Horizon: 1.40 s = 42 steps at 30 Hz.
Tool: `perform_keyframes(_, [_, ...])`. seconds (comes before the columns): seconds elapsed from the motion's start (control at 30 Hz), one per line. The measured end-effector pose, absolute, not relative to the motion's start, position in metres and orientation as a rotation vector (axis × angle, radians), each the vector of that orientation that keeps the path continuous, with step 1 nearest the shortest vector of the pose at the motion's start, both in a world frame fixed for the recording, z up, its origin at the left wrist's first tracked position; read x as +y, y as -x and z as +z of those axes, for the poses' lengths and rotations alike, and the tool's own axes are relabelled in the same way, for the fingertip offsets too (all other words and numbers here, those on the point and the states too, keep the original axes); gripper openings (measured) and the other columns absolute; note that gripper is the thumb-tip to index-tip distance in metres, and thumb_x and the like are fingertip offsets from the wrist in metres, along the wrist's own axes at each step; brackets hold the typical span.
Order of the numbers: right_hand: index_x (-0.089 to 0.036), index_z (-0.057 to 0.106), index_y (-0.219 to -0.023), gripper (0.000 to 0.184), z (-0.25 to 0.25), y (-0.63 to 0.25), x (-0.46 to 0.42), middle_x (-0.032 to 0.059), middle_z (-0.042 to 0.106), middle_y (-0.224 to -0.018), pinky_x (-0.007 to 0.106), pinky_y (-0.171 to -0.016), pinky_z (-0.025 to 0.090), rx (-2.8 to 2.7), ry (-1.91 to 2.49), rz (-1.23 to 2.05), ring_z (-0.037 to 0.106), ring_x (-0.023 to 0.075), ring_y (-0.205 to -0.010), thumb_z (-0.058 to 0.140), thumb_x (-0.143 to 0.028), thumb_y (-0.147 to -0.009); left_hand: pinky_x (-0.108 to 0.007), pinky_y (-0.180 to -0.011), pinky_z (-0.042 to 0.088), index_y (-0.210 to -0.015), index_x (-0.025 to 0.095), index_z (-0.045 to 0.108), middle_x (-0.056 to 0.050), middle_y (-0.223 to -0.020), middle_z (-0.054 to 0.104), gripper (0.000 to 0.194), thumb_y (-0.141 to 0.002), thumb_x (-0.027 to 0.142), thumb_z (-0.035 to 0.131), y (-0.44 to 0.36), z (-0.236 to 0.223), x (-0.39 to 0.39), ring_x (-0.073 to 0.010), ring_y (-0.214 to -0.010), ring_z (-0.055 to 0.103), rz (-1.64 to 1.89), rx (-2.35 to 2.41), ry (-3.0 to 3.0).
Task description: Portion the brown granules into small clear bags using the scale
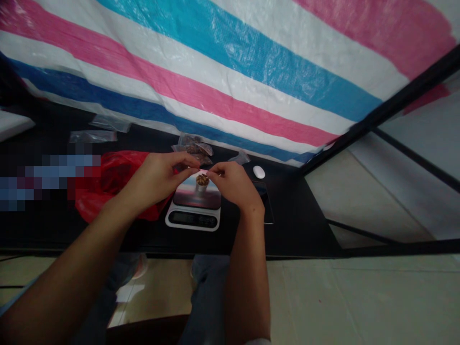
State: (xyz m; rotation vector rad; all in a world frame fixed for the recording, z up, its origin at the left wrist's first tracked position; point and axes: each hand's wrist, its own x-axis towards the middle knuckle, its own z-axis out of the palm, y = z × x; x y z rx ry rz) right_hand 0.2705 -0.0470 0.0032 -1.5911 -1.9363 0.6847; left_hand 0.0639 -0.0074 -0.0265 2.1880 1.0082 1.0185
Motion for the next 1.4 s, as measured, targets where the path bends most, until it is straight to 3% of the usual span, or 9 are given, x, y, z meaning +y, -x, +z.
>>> perform_keyframes(0.23, [-0.016, 0.083, -0.088, 0.020, -0.001, -0.269, -0.043, 0.0060, 0.082, -0.088, 0.030, -0.072, 0.049, -1.966, 1.578, 0.674, 0.072, 0.0205, -0.081, 0.064, -0.021, -0.094, -0.029, -0.076, 0.051, -0.106, 0.025, 0.081, -0.001, -0.101, 0.085, 0.017, -0.093, 0.023, 0.070, -0.072, -0.032, -0.012, -0.0214, -0.090, 0.077, 0.887, 1.023, -2.241])
perform_keyframes(0.63, [-0.016, 0.080, -0.092, 0.018, -0.001, -0.270, -0.044, 0.0063, 0.082, -0.093, 0.030, -0.075, 0.052, -1.890, 1.601, 0.630, 0.072, 0.0198, -0.084, 0.062, -0.019, -0.091, -0.032, -0.078, 0.053, -0.112, 0.027, 0.082, -0.003, -0.104, 0.085, 0.021, -0.096, 0.029, 0.067, -0.072, -0.033, -0.013, -0.0232, -0.093, 0.078, 0.837, 1.032, -2.237])
perform_keyframes(0.93, [-0.016, 0.079, -0.098, 0.022, -0.007, -0.291, -0.036, 0.0093, 0.081, -0.098, 0.036, -0.083, 0.053, -1.668, 1.710, 0.369, 0.073, 0.0246, -0.091, 0.063, -0.029, -0.093, -0.032, -0.088, 0.055, -0.111, 0.023, 0.080, -0.004, -0.110, 0.084, 0.021, -0.094, 0.019, 0.069, -0.073, -0.033, -0.011, -0.0227, -0.100, 0.077, 0.822, 0.970, -2.251])
perform_keyframes(1.4, [-0.016, 0.078, -0.094, 0.023, -0.012, -0.291, -0.031, 0.0095, 0.080, -0.096, 0.037, -0.085, 0.054, -1.562, 1.671, 0.335, 0.073, 0.0238, -0.087, 0.062, -0.033, -0.091, -0.031, -0.091, 0.058, -0.114, 0.021, 0.079, -0.006, -0.109, 0.083, 0.031, -0.090, 0.009, 0.064, -0.072, -0.034, -0.009, -0.0206, -0.097, 0.077, 0.857, 0.854, -2.260])
